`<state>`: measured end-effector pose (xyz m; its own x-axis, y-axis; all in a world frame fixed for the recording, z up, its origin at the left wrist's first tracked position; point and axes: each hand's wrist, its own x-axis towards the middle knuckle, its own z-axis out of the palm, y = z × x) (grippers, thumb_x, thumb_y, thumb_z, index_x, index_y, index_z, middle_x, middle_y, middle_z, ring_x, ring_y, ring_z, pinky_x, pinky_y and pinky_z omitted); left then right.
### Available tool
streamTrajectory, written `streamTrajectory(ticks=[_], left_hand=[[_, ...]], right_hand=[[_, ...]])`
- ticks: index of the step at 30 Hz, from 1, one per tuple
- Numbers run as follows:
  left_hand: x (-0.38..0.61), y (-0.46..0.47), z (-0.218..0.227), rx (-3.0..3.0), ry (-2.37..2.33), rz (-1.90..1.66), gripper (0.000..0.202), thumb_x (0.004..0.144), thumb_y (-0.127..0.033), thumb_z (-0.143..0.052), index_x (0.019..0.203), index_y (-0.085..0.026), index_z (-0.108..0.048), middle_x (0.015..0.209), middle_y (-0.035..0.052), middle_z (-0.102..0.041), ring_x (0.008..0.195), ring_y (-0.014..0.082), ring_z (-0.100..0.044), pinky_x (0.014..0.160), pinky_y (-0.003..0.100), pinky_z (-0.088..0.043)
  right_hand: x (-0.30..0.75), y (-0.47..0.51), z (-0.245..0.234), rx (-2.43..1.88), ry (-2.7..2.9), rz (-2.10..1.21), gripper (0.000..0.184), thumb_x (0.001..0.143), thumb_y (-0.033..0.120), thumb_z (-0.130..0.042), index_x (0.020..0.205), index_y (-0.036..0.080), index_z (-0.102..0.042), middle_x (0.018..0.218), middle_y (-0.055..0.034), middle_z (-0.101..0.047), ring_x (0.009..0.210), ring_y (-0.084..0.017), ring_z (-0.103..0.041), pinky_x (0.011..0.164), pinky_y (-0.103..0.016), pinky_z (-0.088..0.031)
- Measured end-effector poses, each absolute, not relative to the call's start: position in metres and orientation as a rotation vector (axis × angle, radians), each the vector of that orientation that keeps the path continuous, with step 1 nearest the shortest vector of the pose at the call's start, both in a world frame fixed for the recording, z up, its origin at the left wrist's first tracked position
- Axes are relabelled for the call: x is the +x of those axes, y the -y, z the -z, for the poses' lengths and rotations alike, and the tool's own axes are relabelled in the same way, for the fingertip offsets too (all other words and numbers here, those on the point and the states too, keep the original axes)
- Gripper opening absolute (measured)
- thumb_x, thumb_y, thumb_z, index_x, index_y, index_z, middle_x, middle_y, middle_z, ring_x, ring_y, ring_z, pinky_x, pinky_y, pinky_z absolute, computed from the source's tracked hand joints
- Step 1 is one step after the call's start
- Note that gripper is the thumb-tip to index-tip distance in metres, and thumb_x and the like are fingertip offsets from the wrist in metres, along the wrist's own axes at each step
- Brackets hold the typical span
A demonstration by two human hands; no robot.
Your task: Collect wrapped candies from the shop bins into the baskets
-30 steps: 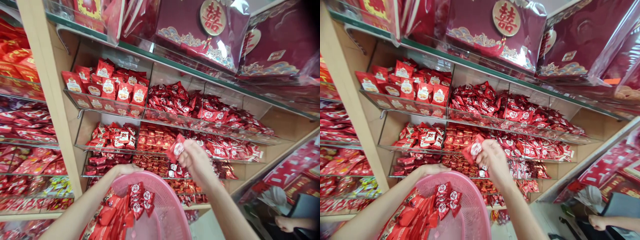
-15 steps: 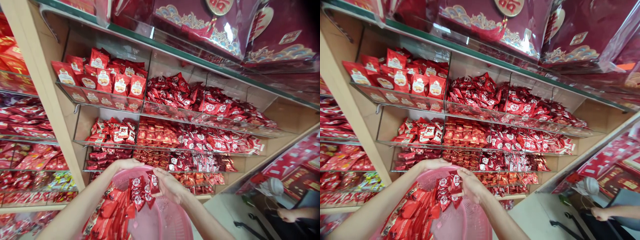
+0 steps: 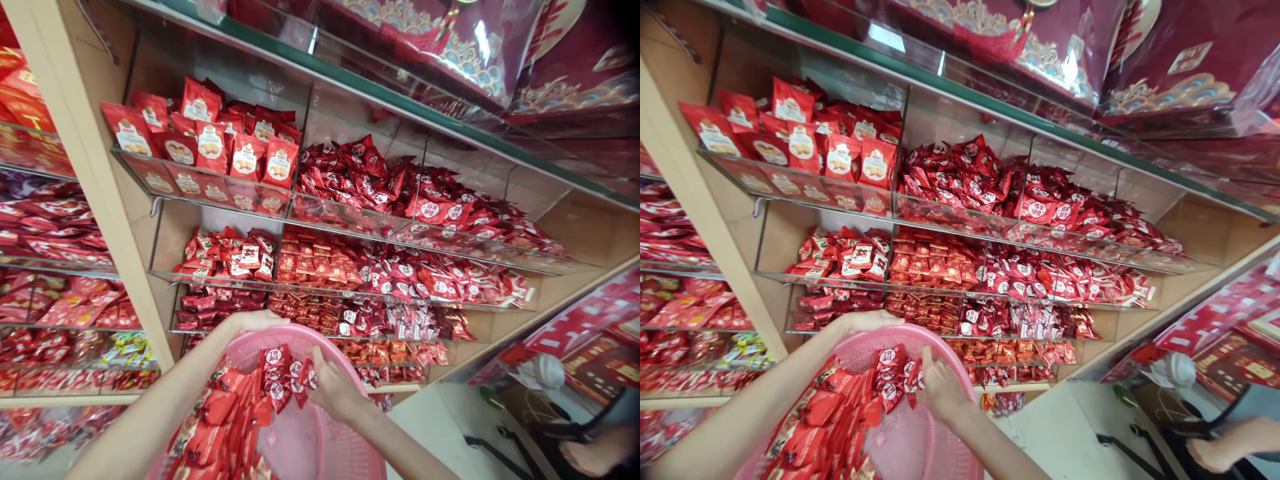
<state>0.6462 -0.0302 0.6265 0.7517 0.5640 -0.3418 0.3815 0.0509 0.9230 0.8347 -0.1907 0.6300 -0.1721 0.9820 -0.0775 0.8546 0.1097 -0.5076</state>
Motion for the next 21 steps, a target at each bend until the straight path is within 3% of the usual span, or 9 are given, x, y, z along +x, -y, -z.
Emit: streamTrajectory(ticks=[5,11,21], left_hand=[[0.648,0.029,-0.625,1.56,-0.781,-0.159,0.055,0.066,-0.059,-0.06,0.092,-0.012,-0.071,0.085,0.0058,-0.073,0.075,0.0194,-0.061,0.072,0.029,-0.046],[0.647,0.025,-0.623,1.674,-0.804,-0.124,0.058,0.069,-0.062,-0.055,0.093,-0.012,-0.07,0.085,0.0052,-0.072,0.076,0.0194,-0.059,0.068,0.027,-0.044],[0.644,0.023,-0.626,1.755,-0.752,-0.151,0.058,0.069,-0.064,-0.051,0.083,-0.012,-0.07,0.077,0.0031,-0.07,0.068,0.0163,-0.056,0.065,0.025,-0.043]], right_hand=[[0.827,0.189,-0.632,-1.842,2.509,-0.23,0.037,0.071,0.006,-0.05,0.106,0.017,-0.052,0.106,-0.0103,-0.058,0.101,-0.025,-0.053,0.084,-0.035,-0.041],[0.819,0.176,-0.619,-1.78,2.604,0.027,0.048,0.079,0.003,-0.036,0.125,0.015,-0.043,0.109,-0.0129,-0.059,0.103,-0.024,-0.052,0.085,-0.036,-0.042],[0.811,0.172,-0.618,-1.75,2.654,0.203,0.046,0.081,0.009,-0.043,0.126,0.012,-0.042,0.105,-0.0157,-0.06,0.099,-0.026,-0.053,0.082,-0.041,-0.042]])
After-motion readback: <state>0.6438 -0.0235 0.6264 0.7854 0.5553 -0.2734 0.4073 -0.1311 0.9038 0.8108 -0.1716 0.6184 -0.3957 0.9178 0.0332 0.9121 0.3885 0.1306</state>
